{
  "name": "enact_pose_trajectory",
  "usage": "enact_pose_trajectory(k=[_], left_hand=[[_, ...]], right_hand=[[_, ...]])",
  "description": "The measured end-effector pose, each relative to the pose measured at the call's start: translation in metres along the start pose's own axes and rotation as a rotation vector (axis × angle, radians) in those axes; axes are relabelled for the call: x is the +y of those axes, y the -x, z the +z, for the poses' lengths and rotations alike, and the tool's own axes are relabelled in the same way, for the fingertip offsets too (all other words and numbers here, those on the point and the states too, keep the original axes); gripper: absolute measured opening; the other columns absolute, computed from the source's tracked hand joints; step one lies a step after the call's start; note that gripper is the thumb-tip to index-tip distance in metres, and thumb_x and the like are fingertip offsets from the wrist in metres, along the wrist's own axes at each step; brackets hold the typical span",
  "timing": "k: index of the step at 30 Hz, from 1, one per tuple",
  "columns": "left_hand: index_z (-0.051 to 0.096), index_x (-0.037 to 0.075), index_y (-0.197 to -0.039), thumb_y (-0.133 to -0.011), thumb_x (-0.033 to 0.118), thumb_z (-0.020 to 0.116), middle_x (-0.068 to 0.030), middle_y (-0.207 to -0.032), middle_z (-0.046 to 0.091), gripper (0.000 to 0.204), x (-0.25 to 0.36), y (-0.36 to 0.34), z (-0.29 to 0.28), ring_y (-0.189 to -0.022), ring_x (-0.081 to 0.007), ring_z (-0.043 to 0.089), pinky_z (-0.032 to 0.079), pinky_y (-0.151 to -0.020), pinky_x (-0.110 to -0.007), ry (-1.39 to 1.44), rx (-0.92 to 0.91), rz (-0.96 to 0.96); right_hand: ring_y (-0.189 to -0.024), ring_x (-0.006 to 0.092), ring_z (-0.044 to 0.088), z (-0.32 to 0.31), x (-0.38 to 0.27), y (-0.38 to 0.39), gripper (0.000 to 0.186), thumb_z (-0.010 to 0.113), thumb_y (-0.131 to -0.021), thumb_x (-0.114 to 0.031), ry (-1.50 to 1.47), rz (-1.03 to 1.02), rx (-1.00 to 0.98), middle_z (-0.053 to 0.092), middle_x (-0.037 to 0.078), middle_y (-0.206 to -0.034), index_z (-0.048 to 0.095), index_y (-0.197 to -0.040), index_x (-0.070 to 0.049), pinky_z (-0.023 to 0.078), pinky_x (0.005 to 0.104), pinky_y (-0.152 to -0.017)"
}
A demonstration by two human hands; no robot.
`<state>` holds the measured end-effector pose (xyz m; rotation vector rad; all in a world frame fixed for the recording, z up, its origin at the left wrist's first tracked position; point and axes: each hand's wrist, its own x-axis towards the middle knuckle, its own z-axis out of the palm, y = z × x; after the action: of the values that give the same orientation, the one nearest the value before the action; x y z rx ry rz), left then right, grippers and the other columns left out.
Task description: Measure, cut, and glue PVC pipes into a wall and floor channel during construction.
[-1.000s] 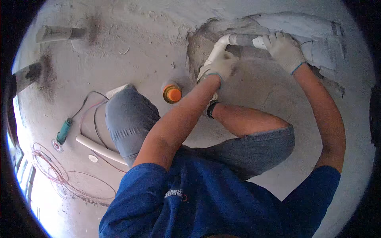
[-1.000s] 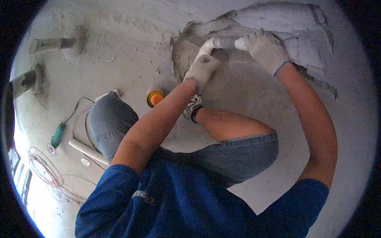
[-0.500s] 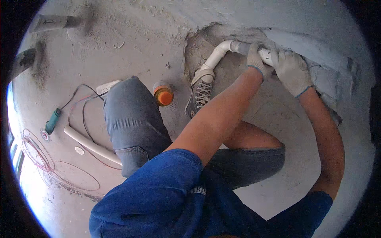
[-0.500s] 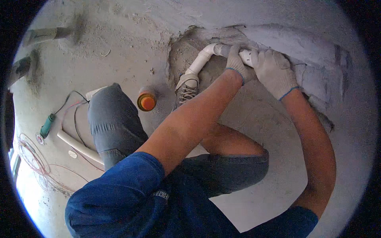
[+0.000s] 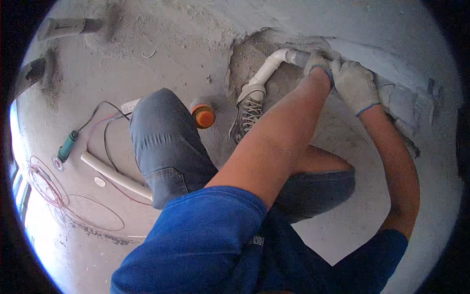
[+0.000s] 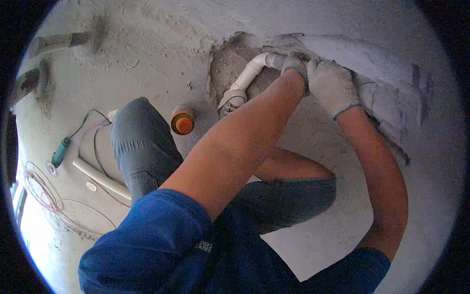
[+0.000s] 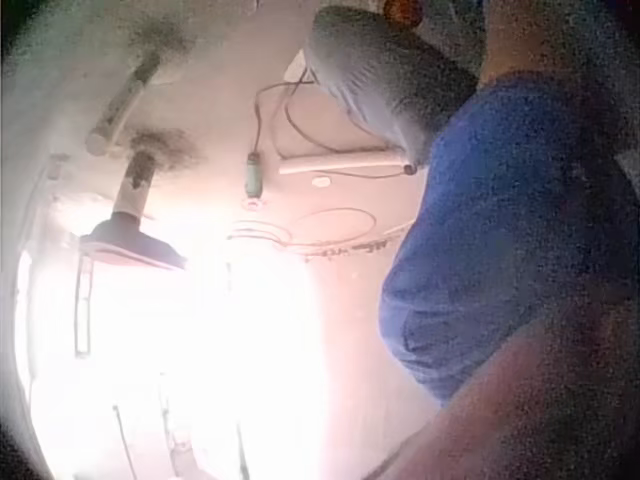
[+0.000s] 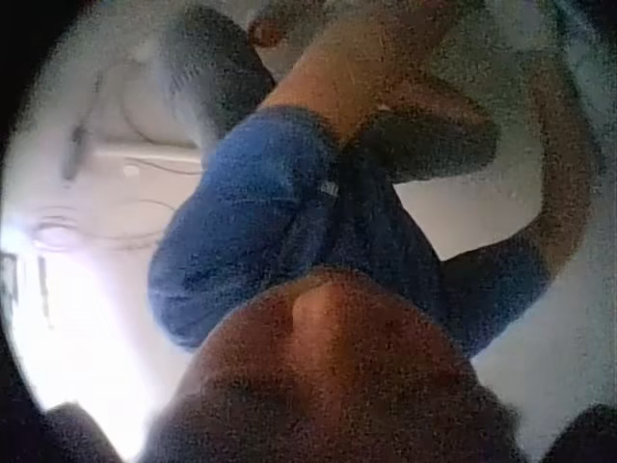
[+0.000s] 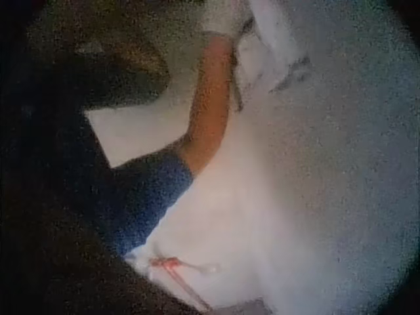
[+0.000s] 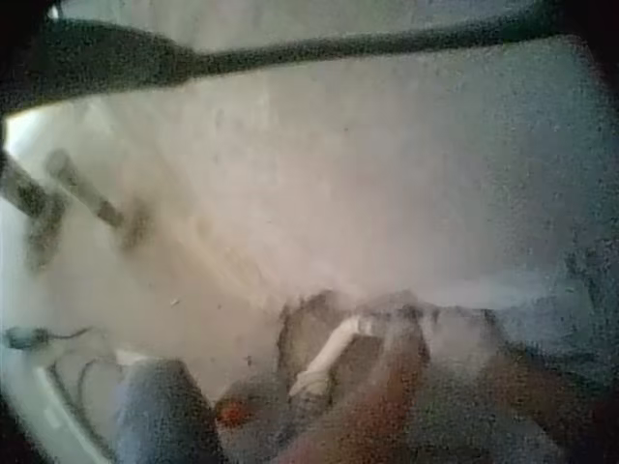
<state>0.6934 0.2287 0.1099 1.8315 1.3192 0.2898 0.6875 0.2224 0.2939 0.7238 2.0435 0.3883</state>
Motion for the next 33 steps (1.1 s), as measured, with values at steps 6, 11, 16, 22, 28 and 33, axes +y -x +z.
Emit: enact_pose_trajectory(k=[6,11,16,22,28,33], left_hand=[[0.057,0.01,-0.139,-0.102,0.05,0.047,-0.0118,-0.138,0.064,0.055,-0.004,0.008,-0.007,-0.123,-0.0312,0.062,0.044,-0.111,-0.047,2.634,0.008,-0.702],[0.059,0.008,-0.133,-0.1,0.051,0.047,-0.0171,-0.127,0.068,0.055,-0.004,0.011,0.016,-0.117,-0.0348,0.063,0.045,-0.11,-0.05,2.885,-0.046,-0.335],[0.058,0.007,-0.136,-0.099,0.054,0.048,-0.0173,-0.131,0.066,0.061,-0.003,-0.004,0.024,-0.119,-0.0367,0.062,0.046,-0.109,-0.05,3.019,0.06,-0.357],[0.06,0.004,-0.135,-0.101,0.039,0.054,-0.0115,-0.132,0.066,0.049,0.004,-0.004,0.0,-0.118,-0.0303,0.063,0.048,-0.104,-0.041,3.022,0.128,-0.731],[0.054,0.008,-0.149,-0.104,0.04,0.054,-0.006,-0.146,0.06,0.055,-0.004,-0.016,0.005,-0.13,-0.0269,0.057,0.04,-0.113,-0.037,2.912,0.066,-0.842],[0.052,0.016,-0.147,-0.102,0.043,0.053,-0.0095,-0.142,0.06,0.053,-0.008,-0.008,0.007,-0.126,-0.0305,0.06,0.045,-0.108,-0.049,2.838,-0.12,-0.755]], right_hand=[[-0.111,0.0279,0.062,-0.01,-0.006,0.038,0.043,0.057,-0.091,-0.018,0.025,-0.035,0.346,0.063,0.011,-0.111,0.057,-0.132,-0.007,0.05,0.0428,-0.096],[-0.113,0.0265,0.058,-0.005,0.004,0.038,0.052,0.057,-0.09,-0.019,0.042,-0.136,0.403,0.056,0.014,-0.126,0.054,-0.14,-0.005,0.05,0.0397,-0.097],[-0.099,0.0256,0.061,0.012,0.006,0.012,0.039,0.056,-0.09,-0.019,0.016,-0.196,0.3,0.06,0.009,-0.104,0.059,-0.128,-0.007,0.051,0.0396,-0.086],[-0.088,0.0277,0.063,0.025,-0.002,0.002,0.025,0.057,-0.089,-0.016,-0.027,-0.109,0.323,0.062,0.01,-0.095,0.06,-0.113,-0.008,0.052,0.0406,-0.08],[-0.093,0.0259,0.062,0.011,-0.013,0.0,0.022,0.057,-0.089,-0.019,0.021,-0.03,0.188,0.061,0.007,-0.096,0.061,-0.109,-0.008,0.052,0.0394,-0.082],[-0.105,0.0297,0.062,-0.026,-0.017,0.026,0.039,0.064,-0.089,-0.02,-0.179,0.01,0.449,0.062,0.01,-0.114,0.062,-0.125,-0.009,0.052,0.04,-0.087]])
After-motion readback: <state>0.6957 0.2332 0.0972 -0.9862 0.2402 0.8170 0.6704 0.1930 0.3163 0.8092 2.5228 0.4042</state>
